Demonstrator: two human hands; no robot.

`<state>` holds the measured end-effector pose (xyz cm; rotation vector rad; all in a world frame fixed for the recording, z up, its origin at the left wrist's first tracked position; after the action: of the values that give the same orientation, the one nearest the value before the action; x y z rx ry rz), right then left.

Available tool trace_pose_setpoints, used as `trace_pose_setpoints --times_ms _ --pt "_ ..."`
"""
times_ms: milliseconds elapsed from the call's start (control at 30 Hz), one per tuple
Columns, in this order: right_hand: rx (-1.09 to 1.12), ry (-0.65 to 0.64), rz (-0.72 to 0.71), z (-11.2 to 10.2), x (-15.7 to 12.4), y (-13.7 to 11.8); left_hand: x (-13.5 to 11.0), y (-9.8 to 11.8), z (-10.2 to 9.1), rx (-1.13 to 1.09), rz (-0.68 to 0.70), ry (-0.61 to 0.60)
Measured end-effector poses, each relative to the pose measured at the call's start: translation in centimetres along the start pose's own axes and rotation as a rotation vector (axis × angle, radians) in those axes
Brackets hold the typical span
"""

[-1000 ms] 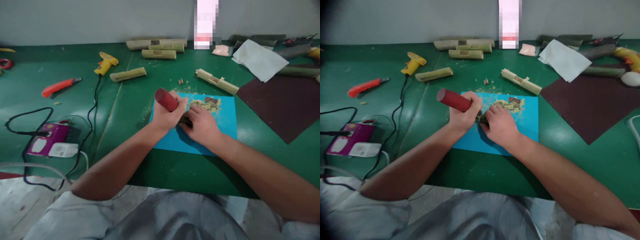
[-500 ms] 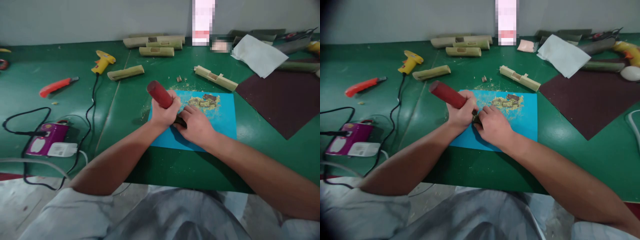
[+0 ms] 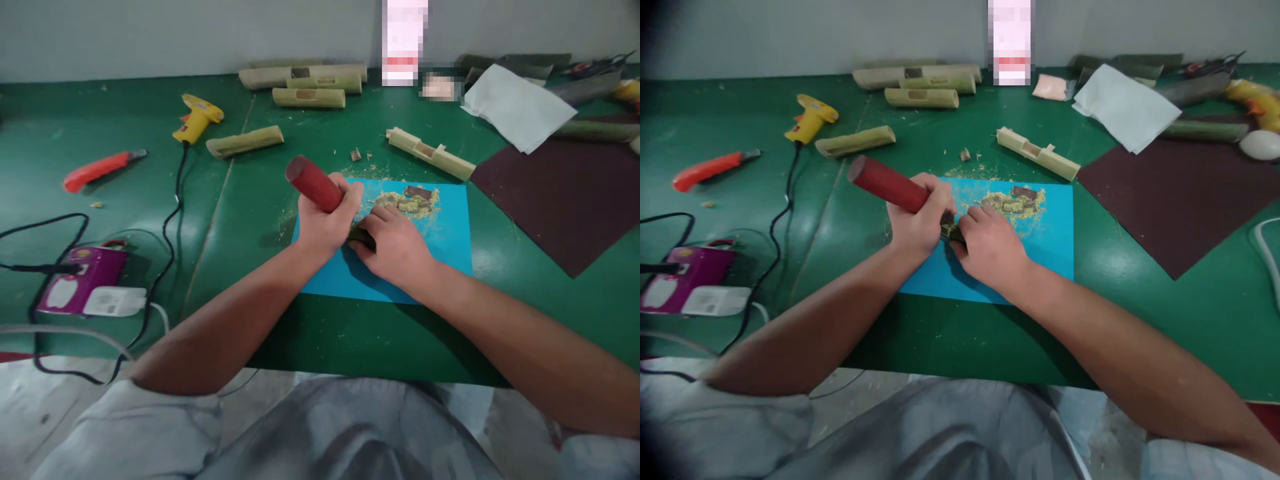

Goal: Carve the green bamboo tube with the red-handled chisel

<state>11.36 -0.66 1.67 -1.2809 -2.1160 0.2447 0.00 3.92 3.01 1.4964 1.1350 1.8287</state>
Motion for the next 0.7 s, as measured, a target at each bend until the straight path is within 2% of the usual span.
trace_pose_setpoints --times_ms 133,300,500,567,700 --pt "0.012 0.012 -0.007 -0.1 -0.1 0.0 -0.1 0.3 0.1 -0.031 0.0 -0.047" --pt "0.002 0.012 -0.008 0.0 -0.1 0.0 0.1 0.7 -0.3 -0.026 -0.002 -0.001" --pt "-0.009 0.018 -0.019 -0.1 -0.1 -0.1 0.0 1.5 -0.4 0.042 0.138 -0.037" --pt "0.001 0.019 -0.014 0.0 -0.1 0.0 0.0 1.4 -0.6 0.074 0.146 -0.039" --pt "0.023 0.028 -0.011 -0.1 -0.2 0.1 0.0 1.4 -0.2 0.073 0.17 -0.133"
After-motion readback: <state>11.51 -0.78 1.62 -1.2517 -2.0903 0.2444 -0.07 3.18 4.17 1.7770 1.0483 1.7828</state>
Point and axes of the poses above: each hand's wrist, its own x-axis towards the middle knuckle, its own z-axis out of the palm, y = z × x, the point moved 7 cm from there along x, towards the middle knuckle, and after that the axes turned 13 degrees about y, right-handed, at the moved point
